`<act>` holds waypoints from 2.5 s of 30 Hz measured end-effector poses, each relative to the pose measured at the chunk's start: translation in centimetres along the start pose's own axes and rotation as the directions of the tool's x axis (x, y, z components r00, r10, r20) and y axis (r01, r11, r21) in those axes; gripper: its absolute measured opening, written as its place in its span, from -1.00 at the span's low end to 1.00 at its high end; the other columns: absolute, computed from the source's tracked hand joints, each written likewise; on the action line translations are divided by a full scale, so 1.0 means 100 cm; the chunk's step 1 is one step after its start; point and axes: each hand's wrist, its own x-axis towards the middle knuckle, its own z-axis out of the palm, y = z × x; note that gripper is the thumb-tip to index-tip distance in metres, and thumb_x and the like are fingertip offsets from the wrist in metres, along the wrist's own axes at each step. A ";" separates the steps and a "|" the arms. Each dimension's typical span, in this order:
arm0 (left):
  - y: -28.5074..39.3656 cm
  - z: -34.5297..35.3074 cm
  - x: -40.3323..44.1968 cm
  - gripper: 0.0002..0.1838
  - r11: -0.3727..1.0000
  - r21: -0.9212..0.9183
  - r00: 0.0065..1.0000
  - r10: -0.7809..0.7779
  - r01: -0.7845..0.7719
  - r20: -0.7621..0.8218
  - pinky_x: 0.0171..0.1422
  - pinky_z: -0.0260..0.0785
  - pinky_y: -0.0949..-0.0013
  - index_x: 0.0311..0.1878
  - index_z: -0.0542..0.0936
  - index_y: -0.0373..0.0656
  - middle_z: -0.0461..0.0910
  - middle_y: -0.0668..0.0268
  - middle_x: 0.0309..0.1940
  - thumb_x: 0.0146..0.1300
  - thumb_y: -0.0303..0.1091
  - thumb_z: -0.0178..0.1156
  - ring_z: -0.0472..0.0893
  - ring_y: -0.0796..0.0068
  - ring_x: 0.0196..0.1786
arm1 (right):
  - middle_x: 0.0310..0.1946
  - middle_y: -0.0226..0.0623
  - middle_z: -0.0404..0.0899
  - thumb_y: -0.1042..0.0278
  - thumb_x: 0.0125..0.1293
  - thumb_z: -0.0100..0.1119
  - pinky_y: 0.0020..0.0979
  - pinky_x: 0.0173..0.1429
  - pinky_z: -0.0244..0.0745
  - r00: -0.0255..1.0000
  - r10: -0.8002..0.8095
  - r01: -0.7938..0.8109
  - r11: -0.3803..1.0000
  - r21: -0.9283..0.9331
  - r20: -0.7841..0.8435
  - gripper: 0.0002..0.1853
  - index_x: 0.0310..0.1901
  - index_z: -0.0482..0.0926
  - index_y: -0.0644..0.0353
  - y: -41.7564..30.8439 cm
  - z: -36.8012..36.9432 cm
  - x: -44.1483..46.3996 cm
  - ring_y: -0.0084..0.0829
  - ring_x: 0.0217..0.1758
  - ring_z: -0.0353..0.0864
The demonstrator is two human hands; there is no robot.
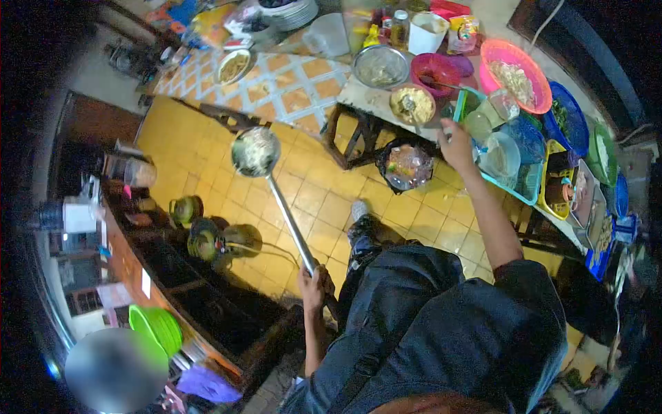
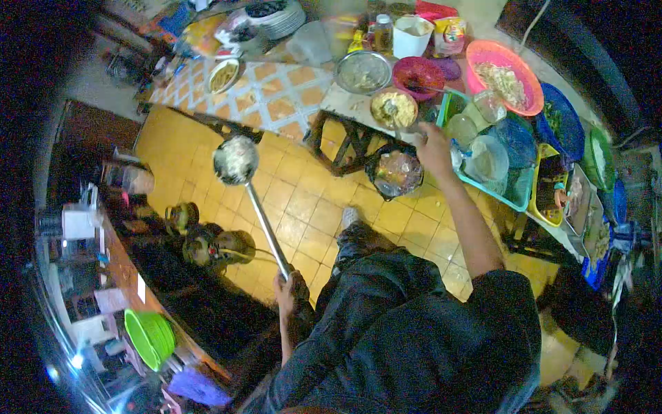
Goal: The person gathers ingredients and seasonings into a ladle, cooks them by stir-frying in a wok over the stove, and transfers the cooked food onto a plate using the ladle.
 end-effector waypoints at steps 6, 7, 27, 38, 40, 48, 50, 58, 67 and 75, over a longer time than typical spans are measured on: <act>0.071 0.045 0.082 -0.86 0.978 0.027 0.918 -0.206 0.209 0.338 -0.63 0.18 0.55 -0.27 0.32 -0.18 0.31 0.42 -0.63 0.18 -0.41 0.06 0.29 0.65 -0.68 | -0.20 -0.10 0.54 0.33 0.15 0.04 -0.18 -0.10 0.45 0.994 -0.108 0.086 0.872 -0.482 -0.018 -0.71 -0.09 0.49 0.17 0.084 0.024 0.134 -0.05 -0.20 0.54; 0.075 0.047 0.095 -0.78 0.974 0.069 0.897 -0.227 0.217 0.380 -0.53 0.23 0.55 -0.19 0.35 -0.20 0.34 0.42 -0.57 0.14 -0.38 0.13 0.34 0.63 -0.59 | -0.20 -0.07 0.54 0.33 0.14 0.02 -0.17 -0.09 0.45 0.989 0.083 0.025 0.721 -0.692 0.123 -0.71 -0.09 0.50 0.16 0.088 0.028 0.154 -0.03 -0.19 0.53; 0.078 0.208 0.111 -0.70 0.957 0.241 0.936 -0.228 0.164 0.269 -0.69 0.15 0.49 -0.26 0.36 -0.26 0.34 0.39 -0.66 0.12 -0.21 0.13 0.31 0.59 -0.75 | -0.26 -0.20 0.52 0.33 0.16 -0.06 -0.27 -0.13 0.44 0.626 -0.066 0.635 0.622 -0.459 0.777 -0.76 -0.17 0.52 0.12 0.169 0.013 0.244 -0.30 -0.10 0.52; 0.107 0.280 0.088 -0.68 0.868 0.267 0.873 -0.466 0.419 0.146 -0.56 0.15 0.55 -0.08 0.40 -0.28 0.36 0.42 -0.59 0.13 -0.32 0.10 0.34 0.67 -0.60 | -0.46 -0.18 0.46 0.40 -0.01 -0.02 -0.31 -0.21 0.46 0.486 -0.626 0.872 0.394 -0.290 0.610 -0.83 -0.35 0.49 0.20 0.143 0.020 0.300 -0.22 -0.31 0.49; 0.092 0.275 0.088 -0.66 0.881 0.268 0.887 -0.438 0.391 0.145 -0.58 0.17 0.54 -0.05 0.39 -0.29 0.37 0.40 -0.56 0.13 -0.35 0.11 0.35 0.65 -0.61 | -0.47 -0.12 0.49 0.39 0.00 -0.02 -0.27 -0.20 0.46 0.425 -0.633 0.905 0.271 -0.329 0.648 -0.83 -0.36 0.51 0.21 0.143 0.011 0.300 -0.19 -0.33 0.51; 0.080 0.272 0.096 -0.64 0.918 0.224 0.919 -0.365 0.328 0.148 -0.57 0.19 0.53 -0.04 0.39 -0.29 0.40 0.36 -0.50 0.12 -0.36 0.14 0.35 0.64 -0.62 | -0.47 0.03 0.54 0.58 -0.06 -0.02 -0.18 -0.35 0.45 0.561 -0.076 0.531 0.797 -0.288 0.824 -0.86 -0.42 0.51 0.35 0.126 -0.030 0.266 -0.05 -0.34 0.55; 0.081 0.271 0.097 -0.63 0.924 0.257 0.932 -0.327 0.282 0.154 -0.60 0.20 0.52 -0.03 0.38 -0.29 0.40 0.36 -0.52 0.12 -0.34 0.14 0.36 0.63 -0.64 | -0.44 0.00 0.56 0.56 -0.06 0.01 -0.18 -0.34 0.46 0.573 -0.018 0.500 0.799 -0.333 0.819 -0.86 -0.42 0.52 0.32 0.123 -0.024 0.251 -0.08 -0.30 0.57; 0.095 0.278 0.098 -0.65 0.916 0.185 0.907 -0.386 0.355 0.168 -0.65 0.16 0.52 -0.04 0.36 -0.30 0.37 0.38 -0.61 0.16 -0.33 0.14 0.33 0.63 -0.71 | -0.60 -0.07 0.54 0.51 -0.08 0.06 -0.19 -0.35 0.44 0.651 -0.014 0.160 0.980 -0.119 0.759 -0.90 -0.50 0.57 0.28 0.119 -0.008 0.225 -0.16 -0.51 0.56; 0.094 0.282 0.095 -0.74 0.940 0.218 0.944 -0.297 0.263 0.141 -0.64 0.13 0.50 -0.14 0.38 -0.28 0.37 0.39 -0.61 0.17 -0.36 0.13 0.30 0.64 -0.70 | -0.61 -0.11 0.53 0.50 -0.02 0.00 -0.33 -0.43 0.42 0.711 0.069 -0.176 0.981 0.082 0.699 -0.85 -0.45 0.58 0.30 0.152 0.000 0.233 -0.31 -0.54 0.55; 0.102 0.284 0.091 -0.74 0.898 0.276 0.910 -0.390 0.344 0.136 -0.63 0.17 0.50 -0.17 0.39 -0.27 0.37 0.37 -0.62 0.15 -0.31 0.12 0.32 0.62 -0.70 | -0.61 0.06 0.50 0.53 -0.04 0.02 -0.22 -0.45 0.45 0.712 -0.247 0.484 0.851 -0.204 0.657 -0.90 -0.51 0.51 0.37 0.144 0.012 0.207 -0.14 -0.52 0.57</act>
